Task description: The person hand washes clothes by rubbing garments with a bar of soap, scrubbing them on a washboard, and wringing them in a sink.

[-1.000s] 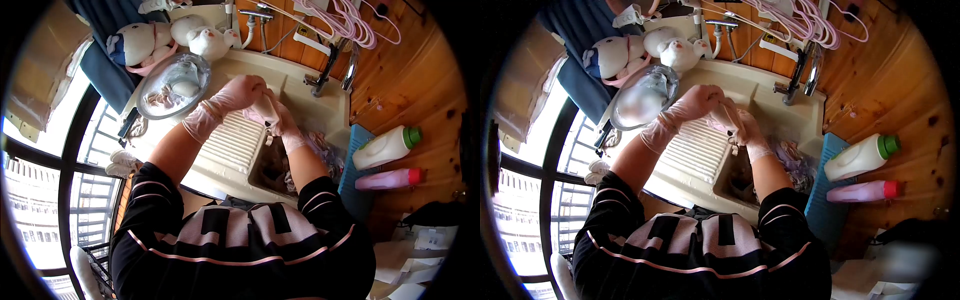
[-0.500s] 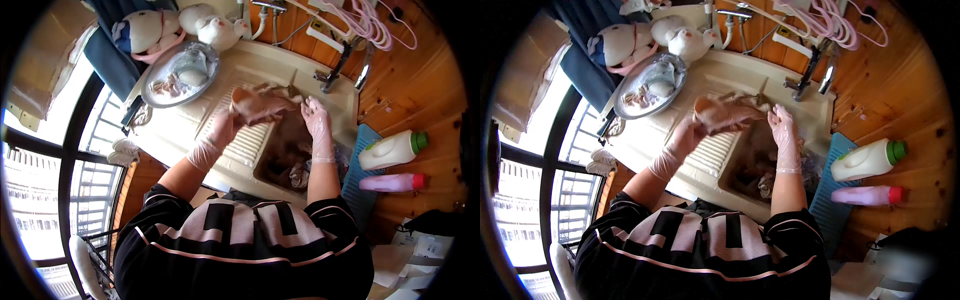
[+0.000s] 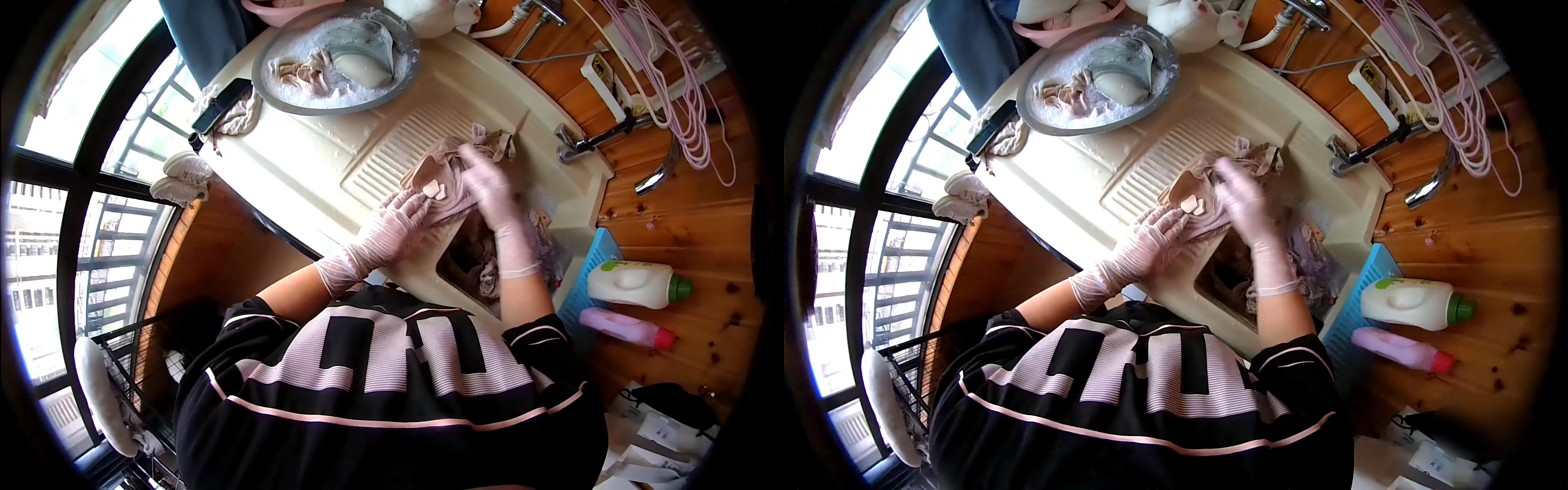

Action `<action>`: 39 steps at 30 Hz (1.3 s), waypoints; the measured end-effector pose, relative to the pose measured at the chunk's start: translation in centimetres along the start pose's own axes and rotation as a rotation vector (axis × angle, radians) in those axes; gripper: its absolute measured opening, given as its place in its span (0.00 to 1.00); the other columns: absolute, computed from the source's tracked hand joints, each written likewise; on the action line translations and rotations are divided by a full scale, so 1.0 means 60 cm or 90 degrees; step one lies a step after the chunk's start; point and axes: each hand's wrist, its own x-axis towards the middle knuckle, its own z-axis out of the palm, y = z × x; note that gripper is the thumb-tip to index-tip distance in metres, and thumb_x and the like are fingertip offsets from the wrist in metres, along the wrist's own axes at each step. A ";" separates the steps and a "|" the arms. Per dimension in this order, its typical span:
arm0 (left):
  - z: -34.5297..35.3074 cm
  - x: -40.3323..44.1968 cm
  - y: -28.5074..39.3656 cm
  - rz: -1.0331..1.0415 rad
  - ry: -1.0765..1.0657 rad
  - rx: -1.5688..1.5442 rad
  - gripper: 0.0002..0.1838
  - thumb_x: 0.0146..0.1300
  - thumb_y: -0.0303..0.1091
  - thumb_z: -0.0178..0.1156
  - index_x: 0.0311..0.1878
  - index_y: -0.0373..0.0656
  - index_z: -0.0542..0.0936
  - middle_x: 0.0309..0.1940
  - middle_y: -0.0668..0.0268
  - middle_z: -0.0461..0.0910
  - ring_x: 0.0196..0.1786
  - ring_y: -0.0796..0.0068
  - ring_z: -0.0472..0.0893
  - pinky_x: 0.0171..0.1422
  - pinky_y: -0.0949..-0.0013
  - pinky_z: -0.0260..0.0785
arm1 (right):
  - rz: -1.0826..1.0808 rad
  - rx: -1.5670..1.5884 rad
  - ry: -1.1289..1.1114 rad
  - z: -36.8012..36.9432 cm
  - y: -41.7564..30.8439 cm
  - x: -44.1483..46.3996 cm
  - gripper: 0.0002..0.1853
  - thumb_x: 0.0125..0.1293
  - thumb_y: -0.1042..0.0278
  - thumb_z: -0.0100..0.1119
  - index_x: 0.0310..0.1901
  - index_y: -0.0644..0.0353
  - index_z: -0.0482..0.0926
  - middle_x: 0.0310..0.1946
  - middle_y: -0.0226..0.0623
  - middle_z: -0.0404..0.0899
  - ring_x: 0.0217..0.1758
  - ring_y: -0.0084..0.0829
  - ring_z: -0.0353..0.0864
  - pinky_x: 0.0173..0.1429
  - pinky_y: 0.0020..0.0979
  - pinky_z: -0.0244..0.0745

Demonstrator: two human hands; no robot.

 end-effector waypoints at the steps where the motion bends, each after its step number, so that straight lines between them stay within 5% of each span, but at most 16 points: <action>1: -0.005 0.001 0.000 0.003 -0.006 0.000 0.24 0.59 0.36 0.58 0.58 0.37 0.74 0.57 0.53 0.74 0.63 0.51 0.71 0.69 0.53 0.62 | 0.045 0.050 0.076 -0.034 -0.025 0.013 0.23 0.67 0.73 0.55 0.64 0.65 0.70 0.65 0.45 0.69 0.69 0.35 0.67 0.74 0.34 0.59; 3: 0.001 -0.001 -0.009 0.019 -0.027 0.039 0.24 0.59 0.36 0.56 0.58 0.37 0.74 0.57 0.54 0.74 0.63 0.52 0.71 0.69 0.53 0.62 | 0.163 0.078 0.301 -0.107 0.030 0.052 0.27 0.66 0.63 0.61 0.64 0.64 0.69 0.62 0.44 0.73 0.65 0.35 0.71 0.70 0.34 0.62; 6: -0.001 0.004 -0.010 0.049 -0.057 0.043 0.23 0.62 0.36 0.51 0.60 0.39 0.74 0.57 0.56 0.74 0.65 0.53 0.69 0.72 0.54 0.59 | 0.577 0.283 0.449 -0.147 0.073 0.117 0.51 0.54 0.36 0.66 0.71 0.59 0.57 0.75 0.39 0.51 0.78 0.35 0.46 0.75 0.47 0.48; 9: 0.020 0.003 -0.016 0.062 -0.043 0.009 0.25 0.61 0.39 0.48 0.59 0.37 0.74 0.58 0.54 0.73 0.67 0.53 0.68 0.75 0.55 0.55 | 0.275 0.181 0.246 -0.118 0.228 0.178 0.41 0.57 0.51 0.69 0.66 0.66 0.64 0.63 0.42 0.70 0.66 0.37 0.68 0.67 0.44 0.65; 10: 0.023 0.001 -0.014 0.059 -0.057 0.014 0.25 0.61 0.38 0.48 0.60 0.36 0.73 0.58 0.53 0.74 0.67 0.52 0.68 0.75 0.55 0.55 | 0.264 -0.161 0.560 -0.074 0.225 0.193 0.27 0.59 0.66 0.66 0.58 0.68 0.71 0.48 0.40 0.79 0.48 0.32 0.80 0.50 0.36 0.78; 12: 0.023 0.001 -0.016 0.065 -0.084 0.024 0.26 0.62 0.38 0.48 0.61 0.35 0.71 0.57 0.51 0.74 0.67 0.51 0.67 0.74 0.55 0.55 | 0.246 -0.192 0.463 -0.113 0.271 0.185 0.19 0.61 0.74 0.58 0.54 0.66 0.73 0.42 0.40 0.81 0.38 0.28 0.82 0.39 0.31 0.80; 16: 0.038 0.003 -0.018 0.065 -0.062 0.025 0.26 0.61 0.39 0.48 0.60 0.34 0.73 0.57 0.49 0.74 0.66 0.50 0.67 0.74 0.54 0.55 | 0.122 -0.330 0.300 0.004 0.065 0.095 0.12 0.64 0.71 0.53 0.48 0.58 0.78 0.38 0.43 0.83 0.39 0.40 0.82 0.48 0.38 0.77; 17: 0.033 0.004 -0.018 0.075 -0.111 0.021 0.26 0.60 0.39 0.48 0.59 0.34 0.74 0.57 0.50 0.74 0.66 0.49 0.68 0.74 0.54 0.55 | -0.150 -0.379 0.258 0.056 0.023 0.068 0.13 0.65 0.70 0.52 0.51 0.55 0.77 0.37 0.43 0.83 0.39 0.41 0.82 0.48 0.39 0.78; 19: 0.010 0.019 -0.021 0.094 -0.206 0.015 0.24 0.59 0.38 0.49 0.56 0.35 0.76 0.55 0.50 0.75 0.64 0.48 0.69 0.74 0.55 0.56 | 0.149 -0.450 0.069 0.140 -0.046 0.016 0.12 0.67 0.64 0.55 0.49 0.58 0.76 0.32 0.44 0.81 0.40 0.41 0.81 0.50 0.41 0.77; 22: 0.046 0.009 -0.018 0.079 -0.132 0.083 0.25 0.57 0.39 0.50 0.54 0.32 0.77 0.54 0.52 0.76 0.62 0.49 0.69 0.73 0.56 0.57 | -0.078 -0.918 0.108 0.126 0.045 0.061 0.20 0.68 0.51 0.51 0.30 0.59 0.80 0.28 0.48 0.81 0.34 0.49 0.82 0.43 0.47 0.77; 26: 0.042 0.017 -0.006 0.041 -0.109 0.107 0.27 0.59 0.39 0.49 0.60 0.32 0.73 0.59 0.51 0.73 0.65 0.51 0.68 0.73 0.58 0.57 | 0.025 -0.899 0.280 0.077 0.095 0.186 0.28 0.70 0.46 0.45 0.23 0.62 0.79 0.22 0.45 0.80 0.27 0.45 0.81 0.34 0.45 0.75; 29: 0.046 0.006 -0.011 0.035 -0.097 0.085 0.27 0.60 0.38 0.49 0.60 0.32 0.73 0.60 0.50 0.72 0.66 0.51 0.67 0.73 0.57 0.56 | 0.206 -0.429 0.212 0.095 0.013 0.173 0.30 0.71 0.44 0.46 0.22 0.63 0.78 0.19 0.46 0.78 0.26 0.40 0.81 0.34 0.44 0.74; 31: 0.051 0.001 -0.009 0.027 -0.105 0.086 0.28 0.60 0.39 0.48 0.61 0.32 0.73 0.61 0.51 0.73 0.66 0.52 0.68 0.73 0.57 0.55 | 0.171 -0.477 0.035 0.089 0.040 0.115 0.27 0.70 0.46 0.50 0.23 0.62 0.79 0.26 0.50 0.80 0.32 0.43 0.80 0.48 0.42 0.74; 34: 0.003 0.038 -0.016 0.029 -0.311 -0.024 0.28 0.61 0.39 0.48 0.62 0.32 0.72 0.62 0.51 0.72 0.67 0.52 0.68 0.74 0.56 0.54 | -0.257 -0.663 0.174 0.161 0.029 0.028 0.18 0.66 0.57 0.54 0.22 0.59 0.79 0.47 0.58 0.76 0.49 0.52 0.76 0.60 0.53 0.67; 36: 0.047 0.009 -0.004 0.002 -0.121 0.059 0.28 0.61 0.38 0.48 0.61 0.31 0.72 0.62 0.51 0.72 0.67 0.50 0.67 0.74 0.55 0.55 | 0.039 -0.844 0.024 0.105 0.071 0.122 0.18 0.63 0.55 0.55 0.26 0.60 0.84 0.30 0.58 0.80 0.36 0.53 0.82 0.56 0.51 0.71; 39: 0.047 0.011 -0.002 0.003 -0.134 0.083 0.28 0.61 0.39 0.48 0.61 0.31 0.72 0.63 0.48 0.71 0.67 0.50 0.67 0.74 0.55 0.55 | 0.130 -0.766 0.246 0.062 0.092 0.225 0.24 0.66 0.49 0.50 0.29 0.63 0.84 0.28 0.53 0.82 0.32 0.52 0.83 0.43 0.45 0.77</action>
